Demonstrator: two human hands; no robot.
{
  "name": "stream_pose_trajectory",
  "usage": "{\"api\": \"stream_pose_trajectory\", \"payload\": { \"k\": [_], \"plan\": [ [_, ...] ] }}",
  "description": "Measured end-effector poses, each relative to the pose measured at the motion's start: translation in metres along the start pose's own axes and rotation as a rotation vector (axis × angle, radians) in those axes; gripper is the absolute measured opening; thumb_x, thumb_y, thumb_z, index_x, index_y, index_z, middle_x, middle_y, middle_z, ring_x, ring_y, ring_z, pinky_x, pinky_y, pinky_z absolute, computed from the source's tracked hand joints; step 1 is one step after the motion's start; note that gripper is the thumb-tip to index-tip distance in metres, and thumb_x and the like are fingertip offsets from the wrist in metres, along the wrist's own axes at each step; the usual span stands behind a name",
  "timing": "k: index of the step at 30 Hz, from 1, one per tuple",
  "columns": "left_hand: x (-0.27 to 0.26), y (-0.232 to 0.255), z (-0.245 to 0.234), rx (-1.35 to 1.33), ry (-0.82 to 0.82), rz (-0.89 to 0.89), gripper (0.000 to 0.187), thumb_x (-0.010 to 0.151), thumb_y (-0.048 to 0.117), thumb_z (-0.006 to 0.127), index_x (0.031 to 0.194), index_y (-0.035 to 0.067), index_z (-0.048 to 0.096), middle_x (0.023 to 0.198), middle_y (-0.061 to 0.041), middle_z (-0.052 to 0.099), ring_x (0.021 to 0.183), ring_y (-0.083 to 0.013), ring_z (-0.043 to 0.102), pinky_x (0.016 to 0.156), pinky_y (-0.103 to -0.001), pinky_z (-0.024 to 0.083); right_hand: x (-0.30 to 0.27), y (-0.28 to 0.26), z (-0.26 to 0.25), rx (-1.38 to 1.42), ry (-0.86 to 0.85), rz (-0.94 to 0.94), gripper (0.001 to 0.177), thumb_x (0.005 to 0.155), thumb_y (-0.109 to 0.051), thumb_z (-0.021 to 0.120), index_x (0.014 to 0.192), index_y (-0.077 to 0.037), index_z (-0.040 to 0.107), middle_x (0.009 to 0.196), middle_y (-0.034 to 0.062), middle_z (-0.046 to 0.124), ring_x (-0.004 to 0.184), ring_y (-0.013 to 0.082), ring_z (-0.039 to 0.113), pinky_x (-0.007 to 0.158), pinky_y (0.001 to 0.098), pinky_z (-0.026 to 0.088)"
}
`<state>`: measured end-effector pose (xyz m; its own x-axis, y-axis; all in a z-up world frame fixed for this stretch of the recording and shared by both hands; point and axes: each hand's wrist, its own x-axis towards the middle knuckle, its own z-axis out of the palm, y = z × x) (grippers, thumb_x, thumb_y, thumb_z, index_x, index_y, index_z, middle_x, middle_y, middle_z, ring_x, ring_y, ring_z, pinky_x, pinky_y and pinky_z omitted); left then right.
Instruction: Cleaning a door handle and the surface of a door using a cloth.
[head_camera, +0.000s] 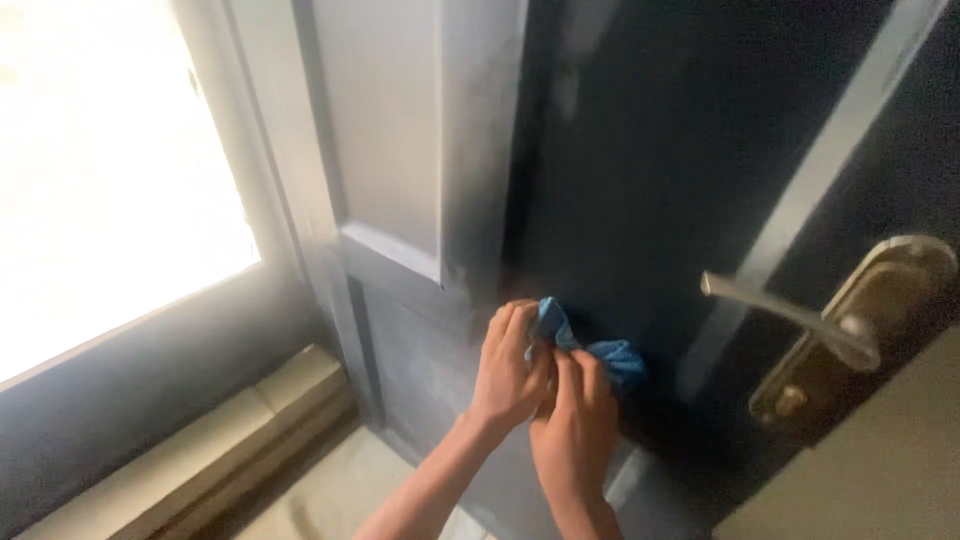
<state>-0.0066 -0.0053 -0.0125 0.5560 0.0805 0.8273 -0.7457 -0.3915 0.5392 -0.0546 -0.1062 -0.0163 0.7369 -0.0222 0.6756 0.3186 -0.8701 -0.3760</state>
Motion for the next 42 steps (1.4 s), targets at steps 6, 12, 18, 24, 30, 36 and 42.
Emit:
{"api": "stream_pose_trajectory", "payload": {
  "k": [6, 12, 18, 24, 30, 36, 42],
  "plan": [
    [-0.025, -0.004, 0.015, 0.005, -0.101, 0.096, 0.059, 0.082, 0.014, 0.06, 0.139, 0.0, 0.056, 0.147, -0.024, 0.045, 0.146, -0.045, 0.037, 0.129, -0.057, 0.019, -0.055, 0.066, 0.021, -0.012, 0.196, 0.136, 0.04, 0.082, 0.003, 0.07, 0.12, -0.009, 0.068, 0.119, 0.0118, 0.06, 0.108, 0.031, 0.066, 0.09, 0.0414, 0.054],
    [-0.031, -0.016, 0.015, 0.018, -0.159, 0.103, 0.054, 0.094, 0.015, 0.054, 0.146, 0.004, 0.057, 0.153, -0.025, 0.046, 0.15, -0.042, 0.038, 0.131, -0.058, 0.011, -0.049, 0.057, 0.058, 0.021, 0.457, 0.089, 0.042, 0.083, 0.004, 0.07, 0.124, -0.005, 0.066, 0.123, 0.018, 0.053, 0.109, 0.035, 0.063, 0.092, 0.0446, 0.051],
    [-0.035, -0.018, 0.025, 0.157, -0.108, 0.099, 0.049, 0.088, 0.013, 0.059, 0.137, 0.008, 0.062, 0.141, -0.018, 0.055, 0.141, -0.0403, 0.047, 0.13, -0.055, 0.023, -0.072, 0.088, 0.063, 0.137, 0.336, -0.017, 0.039, 0.093, -0.003, 0.065, 0.131, -0.004, 0.064, 0.13, 0.0171, 0.053, 0.115, 0.0317, 0.06, 0.096, 0.0422, 0.052],
    [-0.02, 0.059, 0.022, -0.192, -0.057, 0.217, 0.056, 0.094, 0.015, 0.058, 0.147, 0.002, 0.05, 0.148, -0.022, 0.049, 0.143, -0.0393, 0.045, 0.126, -0.049, 0.032, -0.069, 0.1, 0.041, 0.021, 0.632, 0.142, 0.042, 0.101, -0.02, 0.064, 0.132, 0.005, 0.053, 0.13, 0.0207, 0.048, 0.118, 0.036, 0.052, 0.102, 0.0486, 0.045],
    [-0.003, 0.064, 0.068, -0.084, -0.191, 0.372, 0.032, 0.107, 0.025, 0.061, 0.131, 0.004, 0.063, 0.125, -0.014, 0.065, 0.122, -0.0309, 0.06, 0.116, -0.045, 0.042, -0.064, 0.098, 0.04, -0.045, 0.525, 0.158, 0.043, 0.095, -0.024, 0.066, 0.128, 0.0, 0.055, 0.125, 0.0182, 0.053, 0.114, 0.0347, 0.055, 0.095, 0.048, 0.048],
    [-0.025, 0.023, 0.071, -0.074, -0.33, 0.339, 0.018, 0.104, 0.019, 0.061, 0.106, 0.004, 0.071, 0.105, -0.011, 0.067, 0.103, -0.0308, 0.06, 0.097, -0.044, 0.045, -0.077, 0.117, 0.043, 0.003, 0.403, 0.287, 0.044, 0.089, -0.019, 0.066, 0.129, -0.004, 0.055, 0.131, 0.0214, 0.05, 0.1, 0.0308, 0.06, 0.081, 0.0437, 0.053],
    [-0.044, -0.015, 0.045, 0.168, -0.04, 0.231, 0.029, 0.094, 0.007, 0.064, 0.122, 0.004, 0.068, 0.129, -0.019, 0.059, 0.123, -0.0392, 0.054, 0.106, -0.049, 0.038, -0.075, 0.102, 0.052, -0.01, 0.588, 0.409, 0.051, 0.091, 0.0, 0.068, 0.138, 0.004, 0.05, 0.134, 0.025, 0.05, 0.112, 0.034, 0.062, 0.092, 0.0416, 0.051]
  ]
}}
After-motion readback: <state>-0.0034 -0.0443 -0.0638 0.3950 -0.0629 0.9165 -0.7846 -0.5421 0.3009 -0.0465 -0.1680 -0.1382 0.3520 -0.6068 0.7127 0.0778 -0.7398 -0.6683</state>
